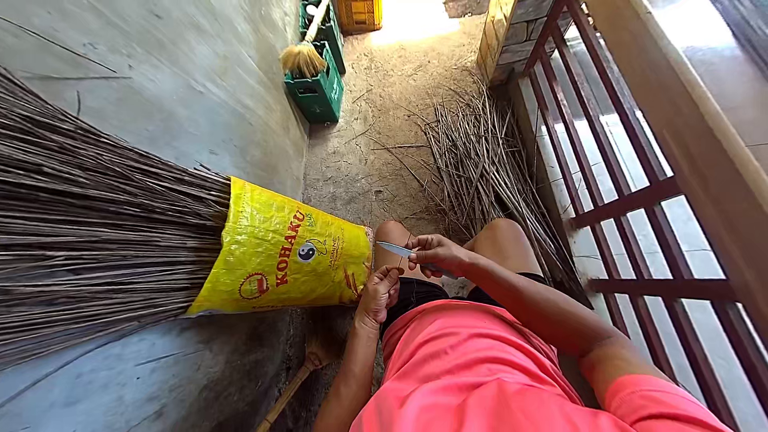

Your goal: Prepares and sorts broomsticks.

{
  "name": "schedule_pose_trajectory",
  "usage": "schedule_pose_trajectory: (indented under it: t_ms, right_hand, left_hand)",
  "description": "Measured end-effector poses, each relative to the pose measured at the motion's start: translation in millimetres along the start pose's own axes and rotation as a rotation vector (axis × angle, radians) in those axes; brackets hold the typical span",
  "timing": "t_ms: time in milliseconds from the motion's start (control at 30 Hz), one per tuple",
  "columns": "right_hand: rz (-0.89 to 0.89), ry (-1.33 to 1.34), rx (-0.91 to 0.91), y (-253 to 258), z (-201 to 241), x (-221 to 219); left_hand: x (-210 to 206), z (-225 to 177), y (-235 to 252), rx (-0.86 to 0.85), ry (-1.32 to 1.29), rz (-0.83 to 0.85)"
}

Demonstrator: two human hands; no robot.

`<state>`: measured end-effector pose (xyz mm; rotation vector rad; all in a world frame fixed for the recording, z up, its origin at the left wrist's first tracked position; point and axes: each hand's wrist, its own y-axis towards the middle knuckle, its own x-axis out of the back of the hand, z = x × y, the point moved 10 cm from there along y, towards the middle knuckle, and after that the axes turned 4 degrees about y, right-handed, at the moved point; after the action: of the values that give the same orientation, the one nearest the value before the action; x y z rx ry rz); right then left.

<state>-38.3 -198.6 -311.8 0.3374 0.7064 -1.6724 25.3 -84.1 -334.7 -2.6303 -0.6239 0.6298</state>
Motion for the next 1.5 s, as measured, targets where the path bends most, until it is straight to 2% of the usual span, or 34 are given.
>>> schedule_pose_trajectory:
  t_ms: [167, 400, 633, 900, 1033, 1233, 1500]
  right_hand:
    - [-0.049, -0.011, -0.011, -8.5, 8.7, 3.9]
    - [-0.304, -0.003, 0.072, -28.1, 54.1, 43.8]
    - [-0.325, 0.055, 0.137, -36.8, 81.3, 75.6]
    - [-0.310, 0.038, 0.132, -35.0, 85.5, 76.2]
    - [-0.277, 0.038, 0.131, -31.0, 83.3, 71.1]
    - [-0.383, 0.033, 0.187, -41.9, 110.7, 90.6]
    - [-0.483, 0.005, 0.246, -64.0, 155.0, 132.6]
  left_hand:
    - [-2.1, 3.9, -8.9, 0.017, -0.048, 0.052]
    - [12.4, 11.5, -21.6, 0.022, -0.012, 0.054]
    - [33.6, 27.8, -36.7, 0.035, -0.018, 0.114]
    - [82.3, 42.8, -51.9, 0.046, 0.043, 0.113]
    - [93.6, 42.6, -55.1, 0.043, 0.069, 0.123]
    - [121.5, 50.8, -65.4, 0.056, 0.138, 0.026]
    - [184.2, 85.5, -87.1, 0.151, 0.166, -0.146]
